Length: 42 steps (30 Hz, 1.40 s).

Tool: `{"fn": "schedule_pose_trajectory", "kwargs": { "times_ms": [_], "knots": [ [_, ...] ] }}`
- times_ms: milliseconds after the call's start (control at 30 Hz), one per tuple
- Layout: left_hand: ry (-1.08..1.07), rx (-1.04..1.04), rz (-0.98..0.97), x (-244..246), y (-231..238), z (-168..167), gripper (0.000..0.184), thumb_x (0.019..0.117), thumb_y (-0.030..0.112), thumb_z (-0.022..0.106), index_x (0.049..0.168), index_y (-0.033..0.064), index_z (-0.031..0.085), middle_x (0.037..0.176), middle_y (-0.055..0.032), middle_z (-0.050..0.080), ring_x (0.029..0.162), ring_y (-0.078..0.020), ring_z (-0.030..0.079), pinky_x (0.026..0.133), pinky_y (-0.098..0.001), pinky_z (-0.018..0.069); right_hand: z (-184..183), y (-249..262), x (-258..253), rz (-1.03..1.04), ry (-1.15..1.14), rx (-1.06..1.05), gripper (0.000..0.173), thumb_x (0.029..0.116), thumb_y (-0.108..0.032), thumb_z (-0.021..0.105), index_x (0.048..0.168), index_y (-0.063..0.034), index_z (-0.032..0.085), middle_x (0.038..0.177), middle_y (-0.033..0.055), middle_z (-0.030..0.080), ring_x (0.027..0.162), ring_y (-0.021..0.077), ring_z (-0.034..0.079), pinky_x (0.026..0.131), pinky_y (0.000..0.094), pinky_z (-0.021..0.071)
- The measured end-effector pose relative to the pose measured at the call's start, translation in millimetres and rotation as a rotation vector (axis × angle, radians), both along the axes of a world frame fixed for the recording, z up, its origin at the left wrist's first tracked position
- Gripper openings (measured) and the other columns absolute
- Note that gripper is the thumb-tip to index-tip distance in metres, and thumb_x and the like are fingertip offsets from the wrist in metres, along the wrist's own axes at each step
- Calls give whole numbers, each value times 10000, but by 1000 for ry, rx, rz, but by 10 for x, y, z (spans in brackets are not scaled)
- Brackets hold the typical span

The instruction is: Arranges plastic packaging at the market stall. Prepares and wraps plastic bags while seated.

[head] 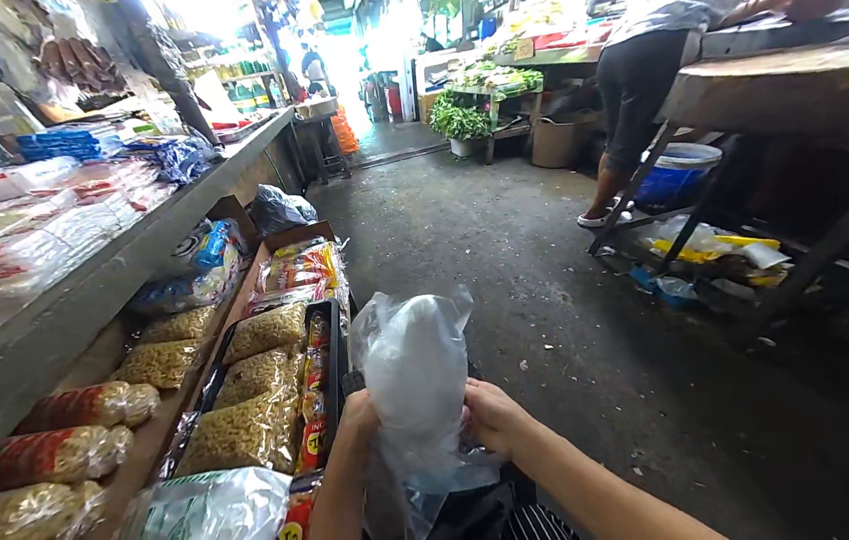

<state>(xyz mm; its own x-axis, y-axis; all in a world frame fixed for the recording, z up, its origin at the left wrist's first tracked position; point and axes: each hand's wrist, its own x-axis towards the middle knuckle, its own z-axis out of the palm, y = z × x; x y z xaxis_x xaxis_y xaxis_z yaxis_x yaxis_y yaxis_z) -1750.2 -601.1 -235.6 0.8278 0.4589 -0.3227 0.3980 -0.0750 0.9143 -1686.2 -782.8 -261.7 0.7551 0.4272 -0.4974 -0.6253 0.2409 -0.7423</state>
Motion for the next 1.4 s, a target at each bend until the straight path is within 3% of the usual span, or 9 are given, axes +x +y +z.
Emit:
{"fn": "schedule_pose_trajectory", "kwargs": {
  "times_ms": [200, 300, 433, 633, 833, 1033, 1100, 1233, 1400],
  "knots": [
    [-296, -329, 253, -203, -82, -534, 127, 1000, -25, 494, 1043, 2, 609, 765, -8, 675, 678, -49, 662, 643, -236, 573, -153, 86, -82, -4, -230, -17, 166, 1075, -100, 483, 1191, -5, 555, 752, 16, 612, 564, 69, 579, 548, 234, 525],
    [-314, -552, 263, -368, -109, -542, 269, 1110, 171, 368, 1168, 32, 591, 857, -40, 693, 759, -94, 687, 689, -275, 589, -149, 21, -105, -43, -231, 44, 206, 1085, -122, 458, 1243, -11, 531, 763, 4, 629, 587, 61, 589, 560, 231, 520],
    [-263, -787, 150, -783, -124, -500, 225, 1090, 159, 395, 1227, 69, 549, 954, -62, 725, 849, -134, 722, 744, -305, 614, -88, -219, -289, -64, -255, 181, 378, 982, 51, 488, 1357, 4, 464, 1150, 89, 635, 871, 144, 681, 769, 314, 599],
    [-299, -1006, 189, -875, -432, -411, 360, 1108, 196, 338, 938, 105, 642, 749, -15, 690, 619, -60, 667, 565, -202, 572, -131, -161, -502, -37, -568, -196, 485, 879, 58, 670, 1340, 57, 518, 1294, 177, 558, 823, 137, 683, 752, 283, 602],
    [-454, -428, 238, -638, -468, -741, 141, 1062, 42, 466, 996, 20, 588, 766, 14, 660, 677, -35, 644, 650, -200, 562, -207, -120, -317, -7, -517, -153, 429, 906, 74, 633, 1317, 64, 513, 1219, 170, 606, 851, 161, 686, 770, 309, 601],
    [-383, -380, 303, -748, -406, -1002, 122, 1056, 54, 508, 1027, 0, 614, 840, -15, 689, 695, -21, 637, 602, -161, 517, -396, -330, -256, 44, -613, -368, 364, 936, 34, 601, 1297, 70, 573, 1209, 193, 649, 1026, 189, 658, 895, 325, 539],
    [-351, -273, 288, -858, -383, -990, 124, 1032, 35, 551, 1122, -33, 601, 895, -21, 692, 773, -33, 659, 702, -187, 546, -268, -410, -247, -35, -681, -298, 413, 943, 2, 610, 1347, 47, 534, 1273, 188, 619, 1089, 204, 647, 920, 349, 542],
    [-455, -94, 53, -923, -273, -725, 742, 912, 12, 651, 1546, -32, 267, 820, 33, 686, 743, -43, 687, 757, -231, 591, -163, -341, -182, 119, -966, -256, 908, 828, -253, 810, 1569, -47, 329, 1553, 155, 456, 1410, 253, 462, 1112, 469, 435],
    [-233, 70, -111, -728, -291, -608, 1019, 859, 110, 811, 1594, -23, 118, 971, -105, 712, 794, -75, 697, 768, -236, 585, -764, -191, -272, 288, -1050, -467, 1023, 827, -459, 808, 1565, 46, 312, 1542, 262, 439, 1442, 315, 440, 1209, 445, 342]
  ]
}}
